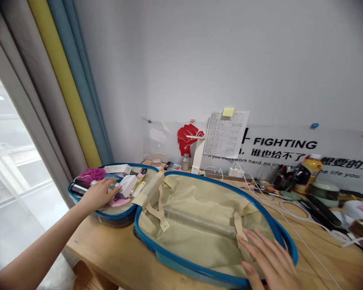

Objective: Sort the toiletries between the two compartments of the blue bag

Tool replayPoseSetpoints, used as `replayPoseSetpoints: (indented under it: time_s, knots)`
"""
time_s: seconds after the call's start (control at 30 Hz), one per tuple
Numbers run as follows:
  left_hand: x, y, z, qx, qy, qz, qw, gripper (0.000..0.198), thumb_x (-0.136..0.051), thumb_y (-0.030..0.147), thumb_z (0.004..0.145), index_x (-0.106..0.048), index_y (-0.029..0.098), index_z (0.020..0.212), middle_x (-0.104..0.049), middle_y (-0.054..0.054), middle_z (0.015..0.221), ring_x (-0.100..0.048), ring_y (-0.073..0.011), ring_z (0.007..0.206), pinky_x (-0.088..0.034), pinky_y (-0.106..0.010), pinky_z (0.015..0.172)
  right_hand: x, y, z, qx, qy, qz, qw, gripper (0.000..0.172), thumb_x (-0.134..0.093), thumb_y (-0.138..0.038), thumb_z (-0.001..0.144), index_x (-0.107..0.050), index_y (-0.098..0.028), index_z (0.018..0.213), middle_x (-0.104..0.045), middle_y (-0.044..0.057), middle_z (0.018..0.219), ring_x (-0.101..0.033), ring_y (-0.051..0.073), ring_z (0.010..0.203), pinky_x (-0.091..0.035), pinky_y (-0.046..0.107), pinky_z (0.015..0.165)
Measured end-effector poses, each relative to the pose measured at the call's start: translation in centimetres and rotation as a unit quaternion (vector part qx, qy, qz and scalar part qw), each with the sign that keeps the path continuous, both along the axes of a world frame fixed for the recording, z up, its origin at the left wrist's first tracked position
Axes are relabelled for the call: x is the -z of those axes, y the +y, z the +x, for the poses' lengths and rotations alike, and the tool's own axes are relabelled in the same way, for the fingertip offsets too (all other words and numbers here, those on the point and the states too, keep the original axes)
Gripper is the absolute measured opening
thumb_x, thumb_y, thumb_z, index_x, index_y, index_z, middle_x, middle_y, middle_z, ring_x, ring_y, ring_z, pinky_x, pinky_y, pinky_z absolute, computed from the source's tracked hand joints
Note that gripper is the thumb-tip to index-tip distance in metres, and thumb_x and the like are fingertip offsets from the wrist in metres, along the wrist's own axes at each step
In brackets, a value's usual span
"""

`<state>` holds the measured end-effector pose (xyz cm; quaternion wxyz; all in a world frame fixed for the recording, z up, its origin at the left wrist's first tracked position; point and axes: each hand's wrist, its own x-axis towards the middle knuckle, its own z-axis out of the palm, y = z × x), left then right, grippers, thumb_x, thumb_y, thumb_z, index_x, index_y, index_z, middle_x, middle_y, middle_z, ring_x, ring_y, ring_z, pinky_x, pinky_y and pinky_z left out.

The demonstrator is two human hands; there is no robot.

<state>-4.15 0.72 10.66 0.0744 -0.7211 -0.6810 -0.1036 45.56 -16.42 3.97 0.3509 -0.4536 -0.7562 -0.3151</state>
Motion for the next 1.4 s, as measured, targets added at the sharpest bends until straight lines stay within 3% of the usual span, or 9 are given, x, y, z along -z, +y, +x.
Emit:
replayPoseSetpoints:
  time_s: [0.2, 0.37, 0.53, 0.73, 0.8, 0.87, 1.03, 1.23, 1.4]
  knots:
    - [-0.4, 3.1, 1.8, -0.038, 0.022, -0.099, 0.994, 0.079, -0.033, 0.067, 0.081, -0.065, 0.005, 0.119, -0.072, -0.027, 0.109, -0.068, -0.0422, 0.102, -0.049, -0.053, 0.089, 2.2, -0.6, 2.1, 0.032, 0.099, -0.039, 0.994, 0.042, -0.039, -0.040, 0.097, -0.067, -0.025, 0.124, -0.067, 0.008, 0.128, -0.060, 0.031, 0.123, -0.050, 0.049, 0.099]
    - [-0.2, 4.0, 2.3, -0.036, 0.032, -0.133, 0.990, 0.081, -0.036, 0.067, 0.078, -0.064, 0.003, 0.118, -0.069, -0.029, 0.114, -0.068, -0.0425, 0.102, -0.049, -0.050, 0.087, 2.4, -0.7, 1.2, 0.036, 0.135, -0.018, 0.990, 0.040, -0.037, -0.042, 0.098, -0.071, -0.025, 0.112, -0.071, 0.008, 0.120, -0.062, 0.029, 0.120, -0.051, 0.049, 0.098]
    - [-0.1, 3.7, 2.2, -0.014, 0.031, -0.123, 0.992, 0.068, -0.036, 0.060, 0.079, -0.067, 0.008, 0.110, -0.070, -0.027, 0.110, -0.069, -0.0406, 0.099, -0.050, -0.048, 0.084, 1.9, -1.0, 0.9, 0.042, 0.141, -0.024, 0.989, 0.038, -0.039, -0.041, 0.098, -0.072, -0.025, 0.109, -0.072, 0.008, 0.117, -0.064, 0.028, 0.119, -0.053, 0.047, 0.095]
    - [-1.9, 2.2, 3.9, -0.017, -0.040, -0.027, 0.999, 0.077, -0.036, 0.059, 0.081, -0.051, 0.004, 0.133, -0.063, -0.027, 0.127, -0.065, -0.0387, 0.111, -0.050, -0.045, 0.088, 2.4, -1.1, 0.8, 0.046, 0.160, -0.026, 0.986, 0.039, -0.038, -0.041, 0.098, -0.073, -0.026, 0.106, -0.072, 0.008, 0.116, -0.063, 0.027, 0.120, -0.052, 0.047, 0.096]
    - [-2.9, 0.9, 6.0, 0.023, -0.098, -0.015, 0.995, 0.077, -0.039, 0.061, 0.080, -0.049, 0.009, 0.136, -0.062, -0.022, 0.131, -0.064, -0.0365, 0.113, -0.050, -0.042, 0.089, 2.6, -1.0, 0.7, 0.039, 0.164, -0.025, 0.985, 0.038, -0.037, -0.038, 0.098, -0.072, -0.026, 0.109, -0.072, 0.007, 0.118, -0.061, 0.027, 0.122, -0.051, 0.048, 0.098]
    - [-3.8, -0.8, 9.0, 0.104, -0.136, -0.076, 0.982, 0.071, -0.042, 0.060, 0.079, -0.052, 0.016, 0.134, -0.066, -0.014, 0.129, -0.067, -0.0325, 0.110, -0.052, -0.039, 0.087, 2.5, -1.0, 0.6, 0.035, 0.160, -0.021, 0.986, 0.037, -0.037, -0.037, 0.099, -0.071, -0.026, 0.110, -0.071, 0.007, 0.119, -0.061, 0.026, 0.123, -0.050, 0.047, 0.099]
    - [-4.3, -4.7, 18.2, 0.323, -0.103, -0.251, 0.907, 0.068, -0.061, 0.046, 0.067, -0.056, 0.023, 0.131, -0.072, -0.007, 0.117, -0.070, -0.0270, 0.100, -0.054, -0.033, 0.083, 1.7, -1.3, 0.5, 0.038, 0.146, -0.026, 0.988, 0.034, -0.041, -0.037, 0.098, -0.071, -0.025, 0.108, -0.072, 0.007, 0.117, -0.064, 0.027, 0.118, -0.052, 0.046, 0.094]
    - [-2.5, -5.2, 27.4, 0.433, 0.013, -0.328, 0.839, 0.083, -0.072, 0.042, 0.065, -0.049, 0.014, 0.140, -0.059, -0.017, 0.136, -0.061, -0.0326, 0.120, -0.050, -0.039, 0.098, 2.6, -1.3, 0.8, 0.034, 0.158, -0.035, 0.986, 0.035, -0.038, -0.036, 0.099, -0.069, -0.026, 0.111, -0.070, 0.007, 0.121, -0.060, 0.026, 0.123, -0.049, 0.046, 0.098]
    - [0.1, -4.9, 31.5, 0.469, 0.091, -0.331, 0.814, 0.082, -0.076, 0.044, 0.065, -0.049, 0.016, 0.137, -0.057, -0.018, 0.133, -0.060, -0.0318, 0.120, -0.051, -0.039, 0.098, 3.0, -1.3, 0.8, 0.034, 0.165, -0.035, 0.985, 0.036, -0.036, -0.034, 0.099, -0.069, -0.026, 0.111, -0.070, 0.007, 0.122, -0.059, 0.027, 0.124, -0.047, 0.046, 0.099]
